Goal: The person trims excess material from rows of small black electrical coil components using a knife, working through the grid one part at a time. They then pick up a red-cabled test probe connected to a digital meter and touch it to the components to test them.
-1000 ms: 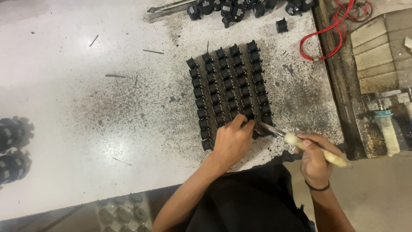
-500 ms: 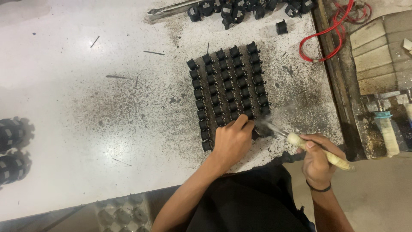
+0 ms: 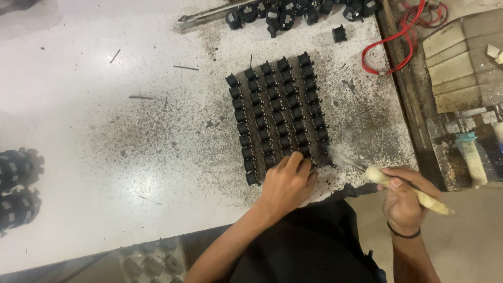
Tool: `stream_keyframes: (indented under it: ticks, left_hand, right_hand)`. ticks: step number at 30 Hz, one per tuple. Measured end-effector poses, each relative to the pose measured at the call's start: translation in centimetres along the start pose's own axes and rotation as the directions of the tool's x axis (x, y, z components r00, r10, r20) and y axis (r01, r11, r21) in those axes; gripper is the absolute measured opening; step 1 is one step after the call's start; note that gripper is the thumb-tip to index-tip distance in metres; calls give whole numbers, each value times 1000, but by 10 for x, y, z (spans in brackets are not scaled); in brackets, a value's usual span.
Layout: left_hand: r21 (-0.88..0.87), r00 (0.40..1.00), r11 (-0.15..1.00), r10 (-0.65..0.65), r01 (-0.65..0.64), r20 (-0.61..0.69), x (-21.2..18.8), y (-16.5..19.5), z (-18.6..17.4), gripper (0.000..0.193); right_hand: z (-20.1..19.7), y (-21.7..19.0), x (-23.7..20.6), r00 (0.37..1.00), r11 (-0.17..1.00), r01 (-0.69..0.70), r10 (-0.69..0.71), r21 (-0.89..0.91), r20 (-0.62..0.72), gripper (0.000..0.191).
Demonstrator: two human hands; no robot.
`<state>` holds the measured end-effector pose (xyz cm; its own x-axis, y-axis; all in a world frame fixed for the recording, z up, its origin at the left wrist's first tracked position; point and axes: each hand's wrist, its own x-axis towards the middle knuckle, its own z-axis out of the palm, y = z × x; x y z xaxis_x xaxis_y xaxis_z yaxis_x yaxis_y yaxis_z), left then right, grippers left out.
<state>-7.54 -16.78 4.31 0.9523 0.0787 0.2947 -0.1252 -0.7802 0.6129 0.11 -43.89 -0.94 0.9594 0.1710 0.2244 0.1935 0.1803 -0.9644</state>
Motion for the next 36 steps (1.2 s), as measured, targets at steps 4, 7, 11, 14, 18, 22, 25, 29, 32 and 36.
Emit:
stream_keyframes:
  ticks: [4, 7, 11, 14, 18, 22, 25, 29, 32, 36]
  left_hand:
    - [39, 999, 998, 42, -41, -28, -2, 2, 1, 25]
    - [7, 999, 1000, -1, 1, -40, -4, 1, 0, 27]
    - [0, 999, 1000, -31, 32, -44, -9, 2, 0, 28]
    - [4, 998, 999, -42, 42, -49, -9, 2, 4, 26]
    - [-14, 998, 998, -62, 61, -28, -8, 0, 9, 20]
    - [-31, 999, 999, -35, 35, -14, -7, -1, 10, 21]
    - [-18, 1000, 1000, -21, 21, -14, -6, 0, 10, 20]
    - [-27, 1000, 999, -22, 22, -9, -6, 1, 8, 21]
    - [-46, 1000, 999, -27, 26, -13, -6, 0, 6, 22]
    - [-33, 999, 999, -40, 40, -9, -6, -1, 5, 18]
  right_hand:
    - [3, 2, -20, 999, 999, -34, 34, -1, 42, 21]
    - [7, 0, -26, 997, 996, -64, 66, -68, 31, 24]
    - [12, -5, -26, 994, 987, -99, 103, -127, 23, 24]
    - [16, -7, -25, 994, 989, -104, 108, -105, 30, 23]
    - [16, -5, -22, 986, 981, -165, 168, -106, 24, 21]
    - [13, -1, -18, 988, 987, -154, 155, -48, 25, 22]
    - [10, 0, -19, 972, 971, -234, 235, 39, -11, 22]
    - [9, 3, -22, 956, 953, -285, 291, 99, -48, 21]
    - [8, 3, -25, 966, 967, -255, 256, 28, -25, 21]
    - [7, 3, -24, 990, 989, -142, 142, 31, 6, 21]
